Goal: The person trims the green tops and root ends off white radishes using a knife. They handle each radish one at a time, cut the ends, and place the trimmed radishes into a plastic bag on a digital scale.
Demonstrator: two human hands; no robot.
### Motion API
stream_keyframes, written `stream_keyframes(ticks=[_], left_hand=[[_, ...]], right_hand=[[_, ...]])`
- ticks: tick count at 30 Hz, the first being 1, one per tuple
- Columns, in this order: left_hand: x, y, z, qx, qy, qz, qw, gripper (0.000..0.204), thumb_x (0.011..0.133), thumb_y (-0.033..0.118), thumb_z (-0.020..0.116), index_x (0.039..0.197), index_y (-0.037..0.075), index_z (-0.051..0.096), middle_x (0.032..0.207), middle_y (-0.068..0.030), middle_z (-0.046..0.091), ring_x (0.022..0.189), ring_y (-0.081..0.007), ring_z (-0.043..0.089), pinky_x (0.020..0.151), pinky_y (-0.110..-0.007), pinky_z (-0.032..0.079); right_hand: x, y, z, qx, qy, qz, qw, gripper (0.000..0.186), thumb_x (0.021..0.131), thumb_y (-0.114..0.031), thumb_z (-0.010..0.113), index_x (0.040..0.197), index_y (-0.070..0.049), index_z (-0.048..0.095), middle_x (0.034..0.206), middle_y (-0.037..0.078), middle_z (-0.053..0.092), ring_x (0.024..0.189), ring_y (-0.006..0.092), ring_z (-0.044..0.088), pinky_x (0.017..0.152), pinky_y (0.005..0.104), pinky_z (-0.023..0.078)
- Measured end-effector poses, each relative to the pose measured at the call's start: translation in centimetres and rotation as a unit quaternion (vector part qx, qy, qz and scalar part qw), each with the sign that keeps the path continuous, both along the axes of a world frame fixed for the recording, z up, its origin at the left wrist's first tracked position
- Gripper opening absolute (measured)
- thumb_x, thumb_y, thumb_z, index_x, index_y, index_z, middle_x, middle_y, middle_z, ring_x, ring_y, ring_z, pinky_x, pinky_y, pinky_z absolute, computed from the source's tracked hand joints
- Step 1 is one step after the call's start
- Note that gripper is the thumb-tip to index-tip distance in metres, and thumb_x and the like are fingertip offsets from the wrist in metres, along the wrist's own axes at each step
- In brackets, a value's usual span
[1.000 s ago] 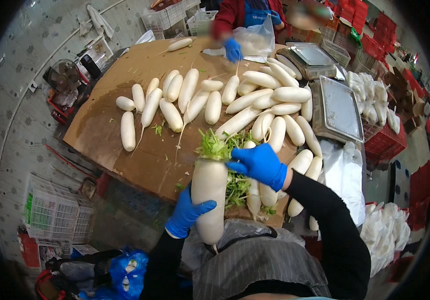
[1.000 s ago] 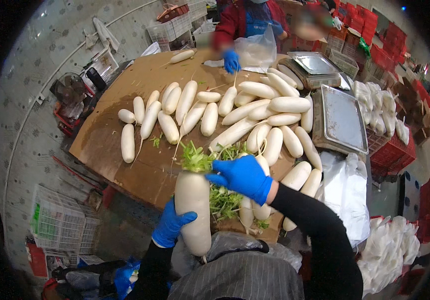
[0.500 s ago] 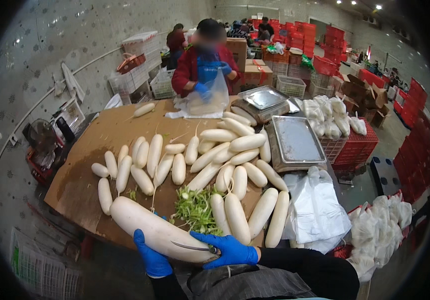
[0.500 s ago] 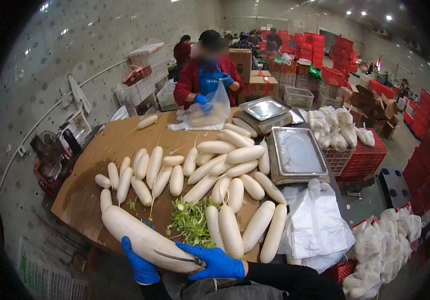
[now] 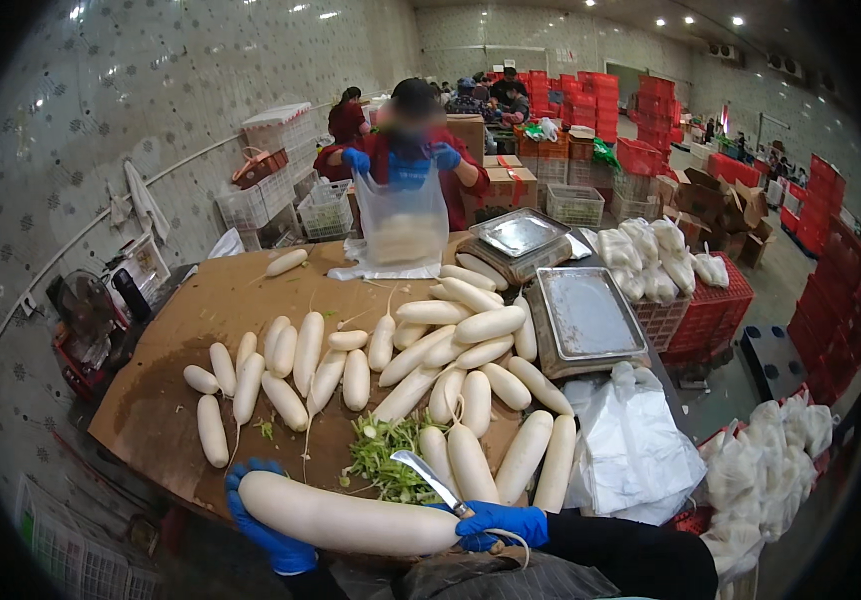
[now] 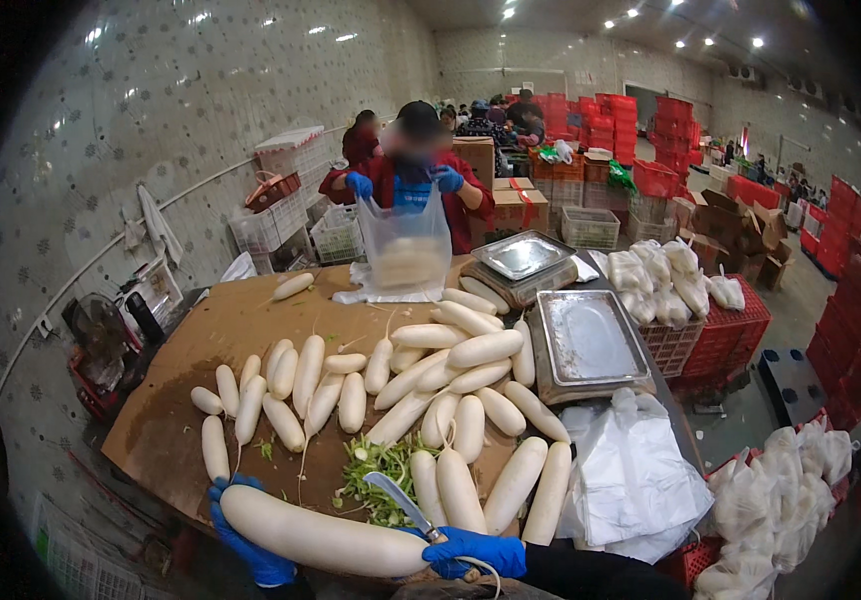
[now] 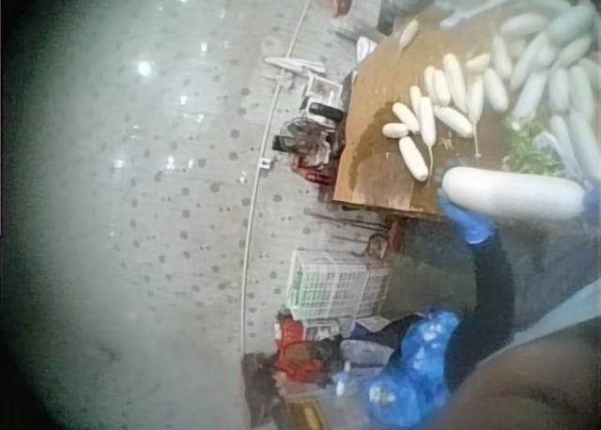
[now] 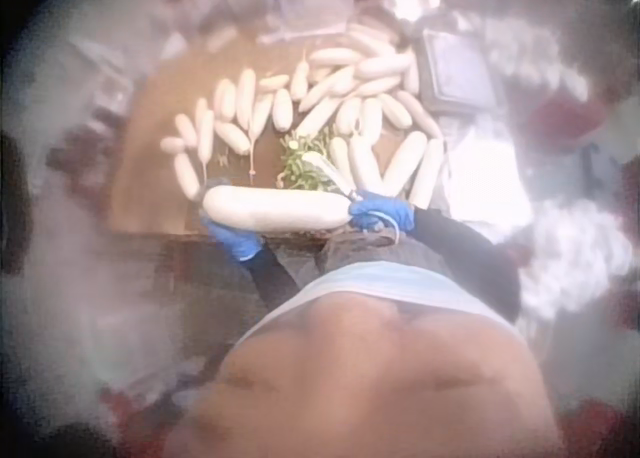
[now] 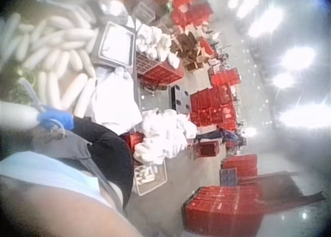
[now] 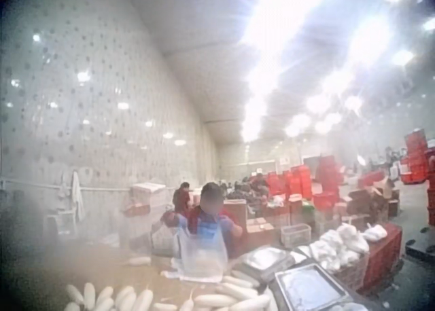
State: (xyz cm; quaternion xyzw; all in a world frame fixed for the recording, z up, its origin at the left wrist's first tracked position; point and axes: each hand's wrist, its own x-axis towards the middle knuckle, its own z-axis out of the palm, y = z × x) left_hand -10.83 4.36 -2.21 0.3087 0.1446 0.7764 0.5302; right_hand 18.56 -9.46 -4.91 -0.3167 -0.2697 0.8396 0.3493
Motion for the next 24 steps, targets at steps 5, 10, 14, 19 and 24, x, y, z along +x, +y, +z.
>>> stream_keyframes(ticks=[5, 10, 14, 19, 24], left_hand=[[2.0, -0.9, 2.6, 0.037, -0.084, -0.023, 0.995, 0.062, 0.095, 0.054, 0.044, 0.137, 0.008, 0.044, 0.134, -0.0094, 0.053, 0.119, -0.0280, 0.054, 0.108, -0.046, 0.038], [5.9, -3.9, -2.3, -0.027, -0.016, -0.134, 0.990, 0.089, 0.087, 0.069, 0.048, 0.148, 0.007, 0.027, 0.148, -0.0142, 0.038, 0.132, -0.0321, 0.041, 0.113, -0.048, 0.029], [5.6, -2.7, -1.4, -0.091, -0.105, -0.084, 0.987, 0.074, 0.094, 0.058, 0.047, 0.146, 0.009, 0.032, 0.145, -0.0125, 0.042, 0.131, -0.0308, 0.042, 0.111, -0.050, 0.032], [3.4, -3.2, -1.8, -0.133, -0.156, -0.046, 0.978, 0.066, 0.093, 0.056, 0.052, 0.141, 0.013, 0.040, 0.139, -0.0098, 0.048, 0.126, -0.0284, 0.048, 0.107, -0.048, 0.041], [3.6, -3.1, -2.8, -0.188, -0.185, -0.044, 0.964, 0.066, 0.090, 0.052, 0.059, 0.140, 0.013, 0.041, 0.137, -0.0103, 0.049, 0.124, -0.0292, 0.049, 0.106, -0.049, 0.041]], right_hand=[[-0.1, 2.8, 2.6, 0.094, -0.027, 0.037, 0.995, 0.054, 0.089, -0.025, 0.068, 0.133, -0.003, 0.047, 0.065, 0.000, 0.054, 0.048, 0.0049, 0.048, 0.038, 0.0181, 0.039], [-2.5, 7.9, 4.1, 0.140, -0.067, 0.006, 0.988, 0.041, 0.094, -0.029, 0.058, 0.125, -0.003, 0.056, 0.070, 0.000, 0.056, 0.049, 0.0053, 0.045, 0.042, 0.0195, 0.036], [-2.2, 8.0, 1.8, 0.109, -0.030, -0.142, 0.983, 0.046, 0.103, -0.038, 0.031, 0.126, -0.006, 0.054, 0.093, 0.005, 0.065, 0.052, 0.0073, 0.040, 0.046, 0.0203, 0.035], [-5.5, 0.3, -1.1, 0.171, -0.178, -0.171, 0.954, 0.034, 0.103, -0.030, 0.040, 0.121, -0.005, 0.055, 0.093, 0.006, 0.066, 0.055, 0.0086, 0.049, 0.049, 0.0223, 0.041], [-7.7, 0.4, -2.8, 0.331, -0.255, -0.184, 0.890, 0.025, 0.099, -0.018, 0.051, 0.119, -0.004, 0.056, 0.078, 0.005, 0.064, 0.053, 0.0108, 0.053, 0.052, 0.0255, 0.043]])
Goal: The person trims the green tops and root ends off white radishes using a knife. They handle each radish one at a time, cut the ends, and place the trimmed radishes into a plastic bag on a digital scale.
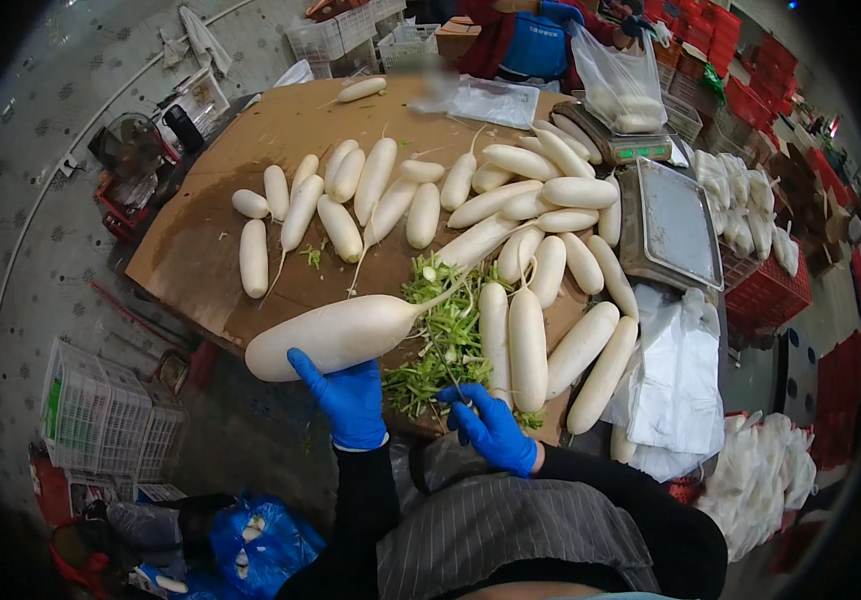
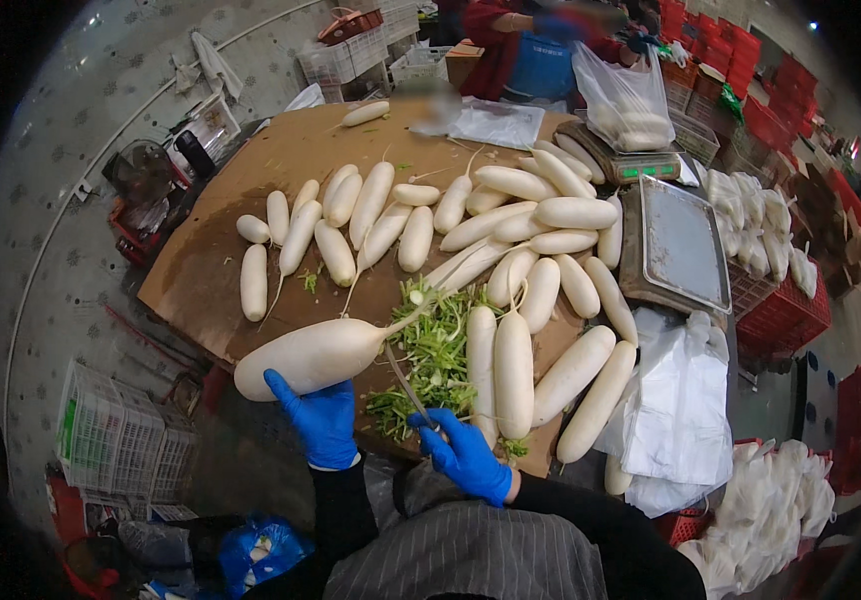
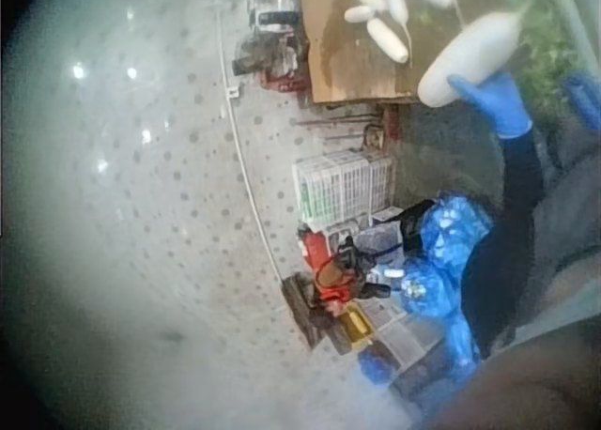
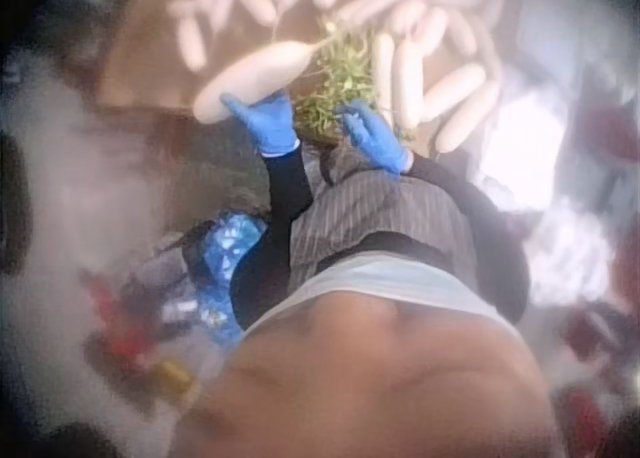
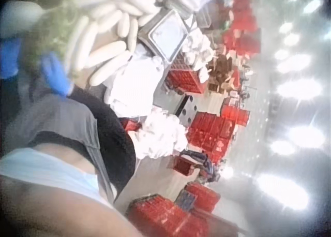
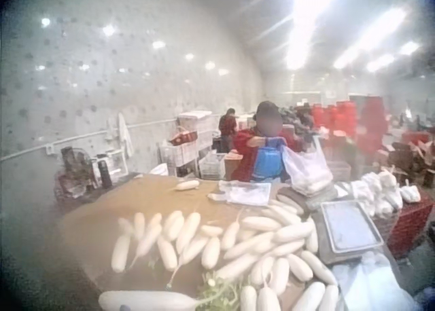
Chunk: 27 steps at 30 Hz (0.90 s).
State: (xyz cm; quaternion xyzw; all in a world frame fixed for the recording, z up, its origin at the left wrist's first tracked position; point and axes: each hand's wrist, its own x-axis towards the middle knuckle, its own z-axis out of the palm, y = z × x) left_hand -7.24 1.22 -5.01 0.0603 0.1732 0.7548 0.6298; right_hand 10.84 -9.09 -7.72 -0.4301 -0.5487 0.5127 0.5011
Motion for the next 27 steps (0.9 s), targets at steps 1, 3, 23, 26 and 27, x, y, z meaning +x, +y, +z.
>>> stream_keyframes(ticks=[1, 3, 23, 26, 27], left_hand=[[0.2, -0.1, -0.1, -0.003, 0.006, -0.002, 1.000, 0.066, 0.090, 0.052, 0.059, 0.140, 0.012, 0.041, 0.137, -0.0104, 0.049, 0.124, -0.0292, 0.049, 0.106, -0.049, 0.041], [0.5, -0.1, 0.0, -0.004, 0.013, 0.000, 1.000, 0.067, 0.090, 0.053, 0.059, 0.140, 0.012, 0.040, 0.137, -0.0107, 0.049, 0.124, -0.0294, 0.049, 0.105, -0.049, 0.042], [2.6, 2.4, 1.4, 0.122, -0.024, -0.175, 0.977, 0.087, 0.085, 0.073, 0.046, 0.142, 0.008, 0.037, 0.135, -0.0133, 0.049, 0.121, -0.0293, 0.049, 0.106, -0.048, 0.038], [2.8, 3.7, 0.7, 0.172, -0.081, -0.238, 0.952, 0.083, 0.086, 0.073, 0.043, 0.137, 0.008, 0.041, 0.129, -0.0127, 0.051, 0.114, -0.0283, 0.052, 0.103, -0.047, 0.040], [3.1, 3.2, 0.5, 0.130, -0.021, -0.220, 0.967, 0.081, 0.087, 0.072, 0.043, 0.138, 0.009, 0.040, 0.131, -0.0121, 0.050, 0.116, -0.0278, 0.051, 0.103, -0.046, 0.040]], right_hand=[[0.0, 0.3, -0.5, 0.005, -0.033, -0.011, 0.999, 0.024, 0.100, -0.019, 0.051, 0.118, -0.005, 0.057, 0.075, 0.004, 0.062, 0.053, 0.0106, 0.052, 0.051, 0.0257, 0.042], [0.2, 1.4, -0.5, 0.021, -0.102, -0.027, 0.994, 0.023, 0.100, -0.020, 0.051, 0.117, -0.006, 0.058, 0.070, 0.003, 0.058, 0.052, 0.0103, 0.050, 0.050, 0.0260, 0.041], [4.9, 1.5, 1.6, -0.222, 0.296, 0.078, 0.926, 0.042, 0.088, -0.017, 0.063, 0.124, 0.002, 0.054, 0.096, 0.009, 0.068, 0.053, 0.0035, 0.047, 0.048, 0.0170, 0.038], [6.7, 2.2, 4.8, -0.136, 0.135, -0.043, 0.981, 0.048, 0.086, -0.014, 0.063, 0.129, 0.003, 0.050, 0.128, 0.015, 0.060, 0.071, 0.0107, 0.062, 0.064, 0.0206, 0.048], [6.8, 2.3, 4.8, -0.081, 0.113, -0.046, 0.989, 0.056, 0.082, -0.009, 0.065, 0.134, 0.001, 0.047, 0.132, 0.016, 0.057, 0.080, 0.0120, 0.062, 0.069, 0.0229, 0.049]])
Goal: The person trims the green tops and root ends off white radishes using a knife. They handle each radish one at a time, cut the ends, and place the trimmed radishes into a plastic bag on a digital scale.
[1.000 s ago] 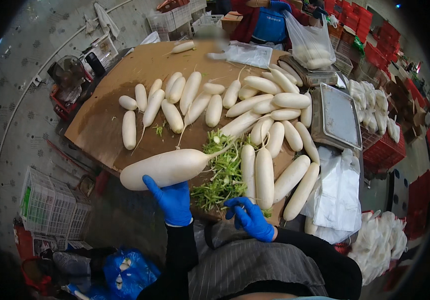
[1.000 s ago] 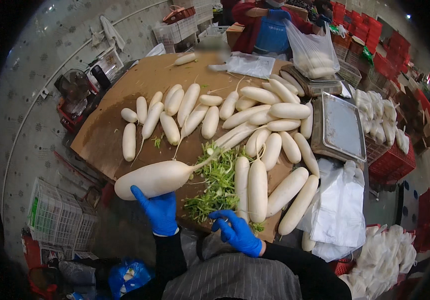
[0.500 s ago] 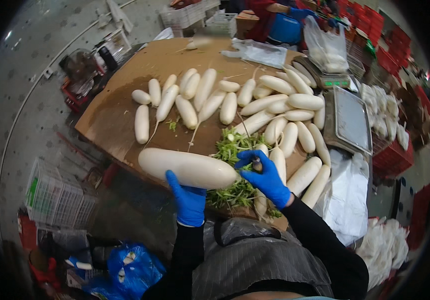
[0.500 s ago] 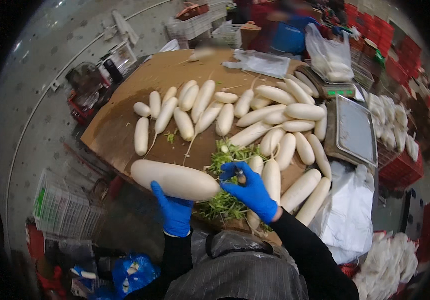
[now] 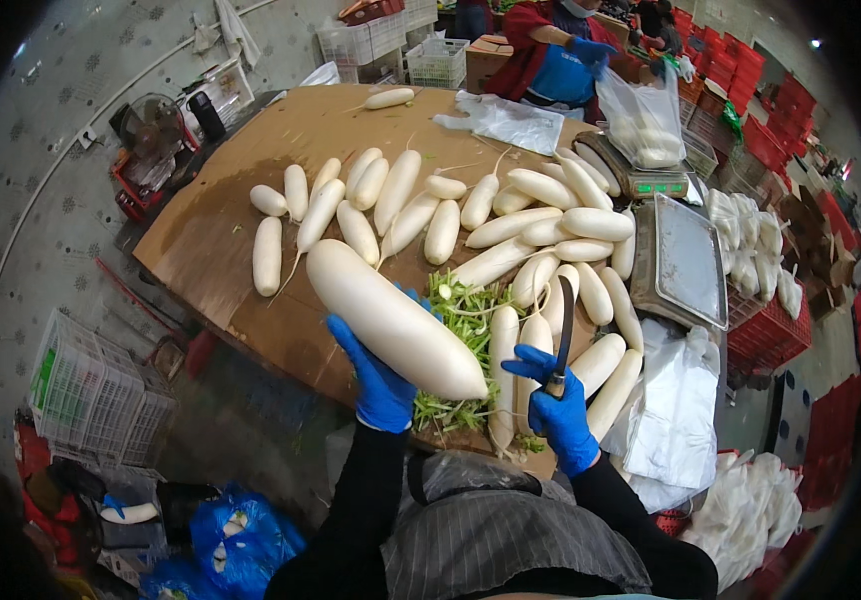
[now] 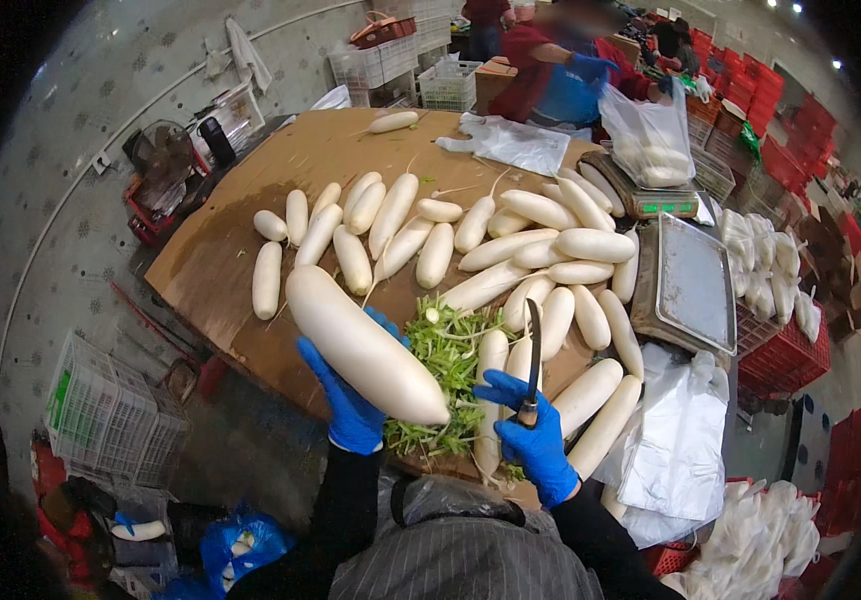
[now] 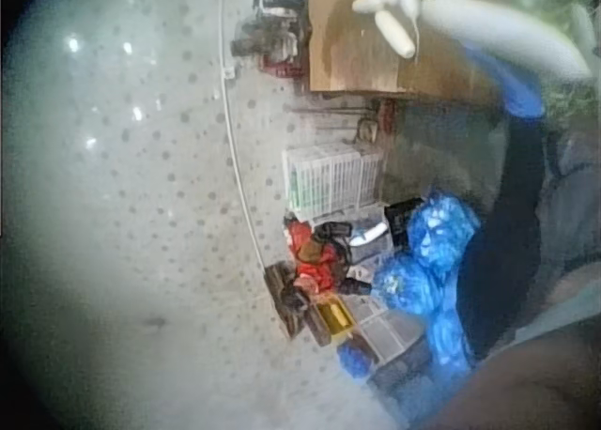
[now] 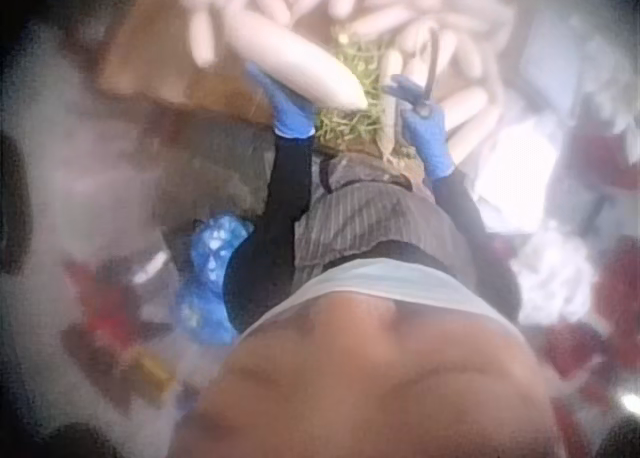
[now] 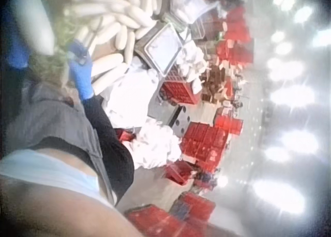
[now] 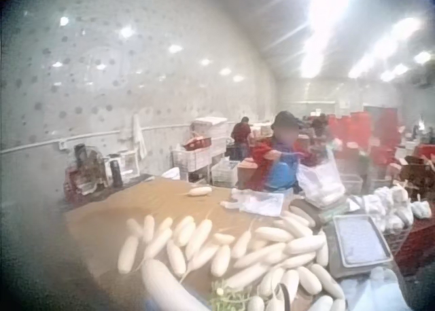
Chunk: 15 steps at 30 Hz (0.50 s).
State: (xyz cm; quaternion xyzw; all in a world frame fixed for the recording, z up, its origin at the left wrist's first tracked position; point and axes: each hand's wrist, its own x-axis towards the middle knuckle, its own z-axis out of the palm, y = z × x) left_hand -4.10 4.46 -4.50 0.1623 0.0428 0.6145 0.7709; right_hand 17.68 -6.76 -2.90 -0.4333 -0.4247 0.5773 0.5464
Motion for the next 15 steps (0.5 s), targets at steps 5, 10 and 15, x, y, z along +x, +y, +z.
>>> stream_keyframes(ticks=[5, 10, 15], left_hand=[[4.6, -2.9, 0.8, -0.124, 0.233, 0.065, 0.962, 0.076, 0.092, 0.066, 0.042, 0.145, 0.013, 0.034, 0.141, -0.0091, 0.045, 0.125, -0.0255, 0.047, 0.106, -0.043, 0.039], [4.4, -1.6, 2.0, -0.049, 0.083, 0.043, 0.994, 0.082, 0.090, 0.069, 0.041, 0.148, 0.011, 0.031, 0.147, -0.0117, 0.039, 0.130, -0.0290, 0.043, 0.107, -0.045, 0.038], [5.5, 1.6, 3.3, -0.003, 0.130, 0.040, 0.991, 0.079, 0.090, 0.068, 0.044, 0.143, 0.009, 0.039, 0.138, -0.0139, 0.048, 0.121, -0.0270, 0.051, 0.103, -0.043, 0.043]], right_hand=[[-0.8, 1.4, 1.2, 0.130, -0.222, 0.027, 0.966, 0.090, 0.068, -0.011, 0.085, 0.145, -0.004, 0.039, 0.143, 0.015, 0.046, 0.131, 0.0194, 0.044, 0.109, 0.0362, 0.035], [1.5, -0.9, -1.9, -0.088, 0.166, 0.026, 0.982, 0.070, 0.083, -0.027, 0.072, 0.141, -0.002, 0.042, 0.099, 0.009, 0.064, 0.064, 0.0077, 0.055, 0.054, 0.0207, 0.044], [2.2, -2.7, -4.7, -0.064, 0.102, 0.059, 0.991, 0.083, 0.077, -0.023, 0.078, 0.145, -0.003, 0.034, 0.116, 0.011, 0.059, 0.092, 0.0169, 0.059, 0.079, 0.0283, 0.048]])
